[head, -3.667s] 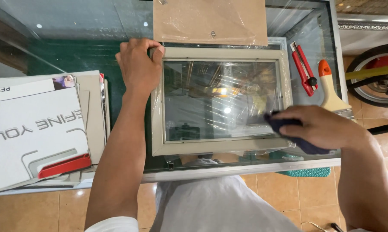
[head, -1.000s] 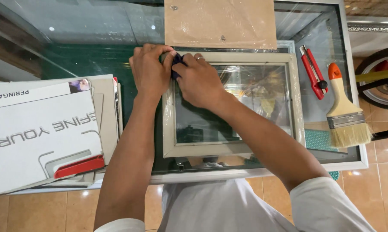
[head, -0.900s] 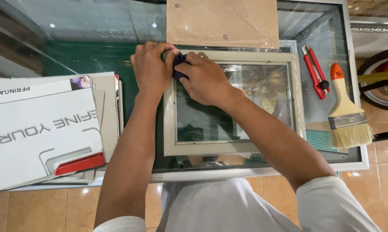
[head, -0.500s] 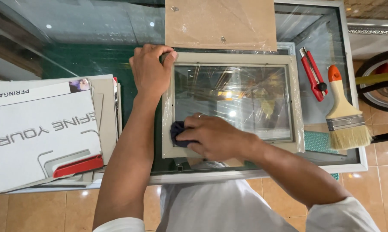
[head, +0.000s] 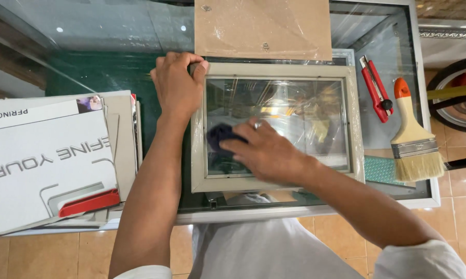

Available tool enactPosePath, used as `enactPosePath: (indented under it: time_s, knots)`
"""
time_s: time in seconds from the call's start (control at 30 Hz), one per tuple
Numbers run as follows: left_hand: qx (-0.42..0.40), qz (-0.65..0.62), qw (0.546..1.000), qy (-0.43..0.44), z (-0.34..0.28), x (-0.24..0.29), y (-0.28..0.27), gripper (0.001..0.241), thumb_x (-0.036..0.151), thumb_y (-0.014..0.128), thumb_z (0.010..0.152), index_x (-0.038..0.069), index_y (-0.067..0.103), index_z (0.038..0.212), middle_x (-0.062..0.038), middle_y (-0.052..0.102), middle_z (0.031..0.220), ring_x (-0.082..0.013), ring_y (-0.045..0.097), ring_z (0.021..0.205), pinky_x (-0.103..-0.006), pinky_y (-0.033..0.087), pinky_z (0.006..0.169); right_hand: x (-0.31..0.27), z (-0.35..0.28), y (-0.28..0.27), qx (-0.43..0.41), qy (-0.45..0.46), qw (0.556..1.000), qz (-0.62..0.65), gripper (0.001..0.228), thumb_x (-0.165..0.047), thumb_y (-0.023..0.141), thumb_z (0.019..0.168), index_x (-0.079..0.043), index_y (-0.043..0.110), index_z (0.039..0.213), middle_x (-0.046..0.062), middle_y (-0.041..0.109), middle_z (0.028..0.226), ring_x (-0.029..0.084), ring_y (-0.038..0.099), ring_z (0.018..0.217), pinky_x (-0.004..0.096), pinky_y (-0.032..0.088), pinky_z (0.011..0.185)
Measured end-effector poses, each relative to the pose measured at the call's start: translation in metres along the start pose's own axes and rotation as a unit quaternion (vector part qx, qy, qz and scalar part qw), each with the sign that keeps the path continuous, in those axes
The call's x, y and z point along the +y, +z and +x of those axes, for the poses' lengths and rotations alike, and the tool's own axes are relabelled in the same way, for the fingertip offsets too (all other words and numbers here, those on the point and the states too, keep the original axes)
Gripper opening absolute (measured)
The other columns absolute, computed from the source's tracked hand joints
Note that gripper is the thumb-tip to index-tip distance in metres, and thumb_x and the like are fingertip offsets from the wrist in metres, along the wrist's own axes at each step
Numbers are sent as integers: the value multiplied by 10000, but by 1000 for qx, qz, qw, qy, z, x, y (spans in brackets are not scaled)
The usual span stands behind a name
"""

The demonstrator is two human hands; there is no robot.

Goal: The person cleans a glass picture frame using a cloth.

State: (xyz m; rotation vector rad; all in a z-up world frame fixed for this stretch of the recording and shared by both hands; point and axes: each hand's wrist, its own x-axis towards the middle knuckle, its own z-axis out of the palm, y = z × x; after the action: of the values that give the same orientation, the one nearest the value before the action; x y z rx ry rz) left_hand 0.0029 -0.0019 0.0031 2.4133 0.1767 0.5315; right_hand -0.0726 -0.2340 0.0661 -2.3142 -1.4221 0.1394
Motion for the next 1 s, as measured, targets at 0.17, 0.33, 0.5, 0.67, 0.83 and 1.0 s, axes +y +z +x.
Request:
enactPosePath:
  time_s: [0.17,0.33,0.5,0.67,0.83,1.0]
  knots:
    - [-11,1,1000,-3,-1,-1,-2,197,343,747,966,163,774,1042,-62,669,1070,-293,553,1113,-462,356,1020,10,-17,-9,-31,4,996,84,373,-187,744,894,-128,683,1257,145,606,1207,361,572,1106,476,498,930]
    - [-23,2,1000,-2,-4,7,-8,292,415,799,927,146,763,1038,-66,657,1068,-293,542,1108,-466,348,1020,90,4,-25,71,37,996,-35,403,-177,753,923,-93,646,1302,141,609,1207,369,596,1076,484,496,918]
    - [-28,7,1000,-11,-2,7,-7,343,440,833,894,137,756,1034,-59,650,1077,-281,538,1113,-459,350,1024,77,-4,-16,44,60,997,-23,365,-178,752,916,-88,646,1253,161,578,1197,377,568,1056,477,493,912]
    - [-31,6,999,-14,-1,6,-5,330,429,829,893,137,756,1028,-52,656,1086,-278,538,1119,-460,342,1026,19,-51,-12,-20,33,998,52,371,-209,756,873,-98,675,1217,136,596,1151,353,574,1036,478,519,882]
    - [-37,5,999,-10,0,7,-8,333,429,833,893,136,760,1036,-61,655,1073,-286,534,1110,-464,338,1027,54,-49,-30,-24,23,995,95,325,-228,744,911,-104,694,1208,148,630,1174,328,624,1043,442,544,861]
    - [-29,3,1000,-4,-3,6,-5,338,427,849,897,127,762,1025,-66,656,1069,-296,532,1111,-463,341,1027,113,-30,-39,102,60,992,-48,313,-157,735,962,-58,666,1250,174,608,1173,379,580,1054,497,500,925]
